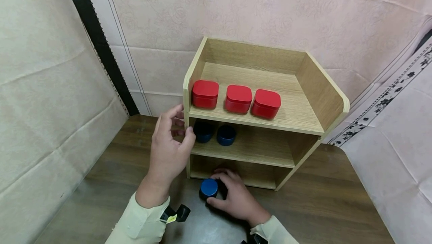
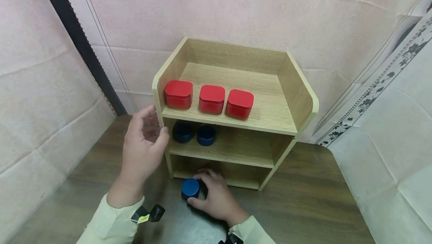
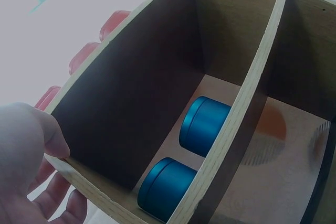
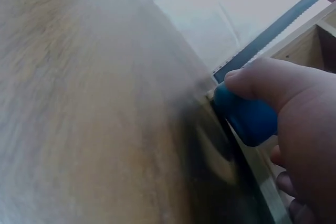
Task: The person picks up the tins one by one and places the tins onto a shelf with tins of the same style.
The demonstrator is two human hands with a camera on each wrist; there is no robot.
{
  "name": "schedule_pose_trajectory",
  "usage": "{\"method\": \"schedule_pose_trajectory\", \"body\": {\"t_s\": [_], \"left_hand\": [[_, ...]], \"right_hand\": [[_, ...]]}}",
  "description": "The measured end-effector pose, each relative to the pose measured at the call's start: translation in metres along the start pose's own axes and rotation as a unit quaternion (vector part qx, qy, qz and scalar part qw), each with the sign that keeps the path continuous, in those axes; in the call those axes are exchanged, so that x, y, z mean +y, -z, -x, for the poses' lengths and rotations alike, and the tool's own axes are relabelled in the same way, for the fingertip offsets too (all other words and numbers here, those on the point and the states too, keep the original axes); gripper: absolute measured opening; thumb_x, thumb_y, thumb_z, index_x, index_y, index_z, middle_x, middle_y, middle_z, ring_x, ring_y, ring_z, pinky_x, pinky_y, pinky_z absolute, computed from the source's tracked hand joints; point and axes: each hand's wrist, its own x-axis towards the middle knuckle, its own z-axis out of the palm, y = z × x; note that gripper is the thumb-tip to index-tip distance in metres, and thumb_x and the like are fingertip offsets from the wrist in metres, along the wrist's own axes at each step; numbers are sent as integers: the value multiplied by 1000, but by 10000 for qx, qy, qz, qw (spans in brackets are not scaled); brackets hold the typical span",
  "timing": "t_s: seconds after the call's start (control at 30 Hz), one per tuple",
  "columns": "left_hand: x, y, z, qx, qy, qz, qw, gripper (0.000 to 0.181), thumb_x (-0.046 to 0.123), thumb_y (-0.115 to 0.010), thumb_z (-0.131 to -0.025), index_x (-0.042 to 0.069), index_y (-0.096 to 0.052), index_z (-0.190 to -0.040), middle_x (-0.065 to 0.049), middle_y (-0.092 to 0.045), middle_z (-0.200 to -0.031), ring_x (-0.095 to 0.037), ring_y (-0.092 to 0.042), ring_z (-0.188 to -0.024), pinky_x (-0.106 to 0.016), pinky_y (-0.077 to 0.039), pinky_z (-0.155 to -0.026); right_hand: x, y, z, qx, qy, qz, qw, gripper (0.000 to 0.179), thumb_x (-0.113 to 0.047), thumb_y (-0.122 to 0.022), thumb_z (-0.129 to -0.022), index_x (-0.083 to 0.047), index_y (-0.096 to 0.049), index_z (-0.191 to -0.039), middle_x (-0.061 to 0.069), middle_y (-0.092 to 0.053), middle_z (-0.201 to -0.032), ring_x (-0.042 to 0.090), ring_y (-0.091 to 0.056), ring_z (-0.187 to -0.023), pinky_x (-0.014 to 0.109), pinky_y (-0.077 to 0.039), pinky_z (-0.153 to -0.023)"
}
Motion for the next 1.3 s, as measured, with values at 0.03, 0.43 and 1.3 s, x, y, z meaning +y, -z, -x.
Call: {"method": "schedule_pose_trajectory", "body": {"t_s": [0.03,0.43,1.3], "left_hand": [[0,0,0,-10,12,-2,10000,63,-2,-70,-99,15,-56,-158,-11,-62,-138,-18,-67,-113,-29,-62,-90],[0,0,0,-11,-26,6,10000,62,-2,-70,-99,15,-56,-157,-11,-63,-136,-18,-68,-112,-31,-63,-89],[0,0,-1,14,-63,8,10000,62,-1,-69,-100,14,-56,-158,-11,-63,-137,-18,-68,-112,-31,-63,-88]], "right_hand": [[0,1,0,-8,10,-34,10000,58,-52,-91,-92,-35,-68,-142,-5,-61,-158,28,-54,-149,61,-49,-119],[-5,9,-1,-146,119,-271,9995,56,-47,-90,-94,-35,-66,-142,-12,-66,-142,18,-62,-135,50,-54,-114],[-32,34,9,-167,275,-909,9953,60,-32,-92,-94,-39,-61,-145,-23,-67,-139,9,-64,-132,52,-54,-118]]}}
